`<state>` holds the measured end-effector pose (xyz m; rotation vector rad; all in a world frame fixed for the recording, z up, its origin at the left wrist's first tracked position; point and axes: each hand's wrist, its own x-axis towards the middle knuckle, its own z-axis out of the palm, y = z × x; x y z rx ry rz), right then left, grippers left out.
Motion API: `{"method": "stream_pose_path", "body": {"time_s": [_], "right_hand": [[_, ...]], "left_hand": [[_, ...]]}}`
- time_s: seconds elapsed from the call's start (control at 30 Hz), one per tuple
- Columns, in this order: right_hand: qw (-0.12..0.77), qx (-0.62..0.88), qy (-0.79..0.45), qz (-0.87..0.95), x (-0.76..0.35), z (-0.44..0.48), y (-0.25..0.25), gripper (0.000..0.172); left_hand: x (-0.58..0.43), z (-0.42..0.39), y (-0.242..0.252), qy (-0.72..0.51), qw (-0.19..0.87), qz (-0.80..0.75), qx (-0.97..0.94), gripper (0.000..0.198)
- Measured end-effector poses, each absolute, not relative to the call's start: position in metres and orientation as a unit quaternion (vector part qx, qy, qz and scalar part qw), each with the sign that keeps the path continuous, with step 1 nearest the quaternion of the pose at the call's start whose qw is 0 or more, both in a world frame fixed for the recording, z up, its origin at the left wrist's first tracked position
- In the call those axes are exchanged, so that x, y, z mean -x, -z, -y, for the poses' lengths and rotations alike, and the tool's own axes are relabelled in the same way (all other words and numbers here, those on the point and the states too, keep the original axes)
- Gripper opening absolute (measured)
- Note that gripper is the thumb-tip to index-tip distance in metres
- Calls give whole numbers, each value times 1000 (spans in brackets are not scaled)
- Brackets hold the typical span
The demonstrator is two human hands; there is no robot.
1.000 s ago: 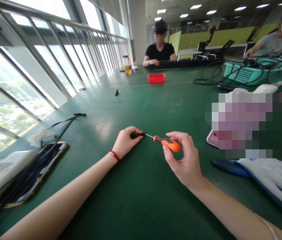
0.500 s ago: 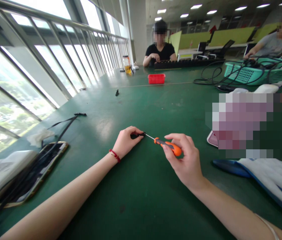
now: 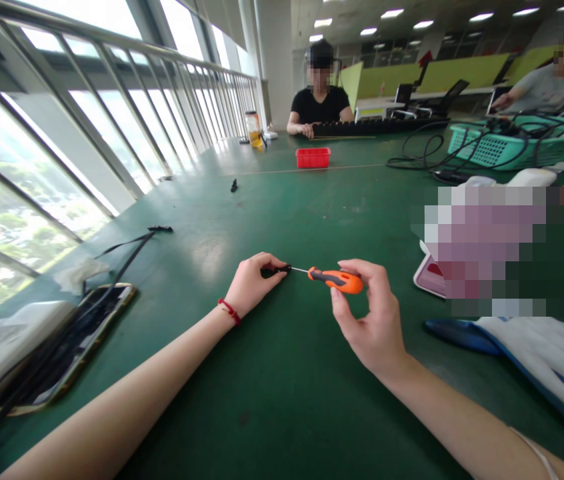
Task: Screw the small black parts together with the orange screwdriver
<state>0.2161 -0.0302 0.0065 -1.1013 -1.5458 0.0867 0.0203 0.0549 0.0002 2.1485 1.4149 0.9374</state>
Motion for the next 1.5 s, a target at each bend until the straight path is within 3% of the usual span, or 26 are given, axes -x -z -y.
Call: {"method": "stream_pose_path", "body": {"time_s": [0.13,0.33,0.5,0.67,0.83,1.0,1.2,1.4,1.5], "right_hand": [[531,500,-68,681,-216,31,-7,13],[604,463,-84,643,-215,30,-6,34],[536,499,-80,676,-215,32,-6,18],[583,467,-32,665,-214,31,-8,28],[530,499,-77,681,-214,31,-8,14],[585,470,-56,658,-212,31,-8,33],[515,501,-71,691,-213,32,-9,15],[580,472,-42,663,-214,31,-7,32],[548,487,-51,678,-214,32,-9,22]], "left_hand": [[-20,-55,0,-335,203,-507,-768,10],[-20,-55,0,-335,200,-506,-769,9],[-21,-55,0,-333,202,-509,-768,10],[-21,-54,-1,-335,200,-506,-770,11],[-21,-54,-1,-335,196,-505,-771,12],[-21,-54,-1,-335,195,-505,-771,11],[-20,-53,-1,-334,196,-504,-772,11],[-20,-53,-2,-331,195,-505,-773,11],[-20,-53,-2,-329,196,-506,-773,12]]}}
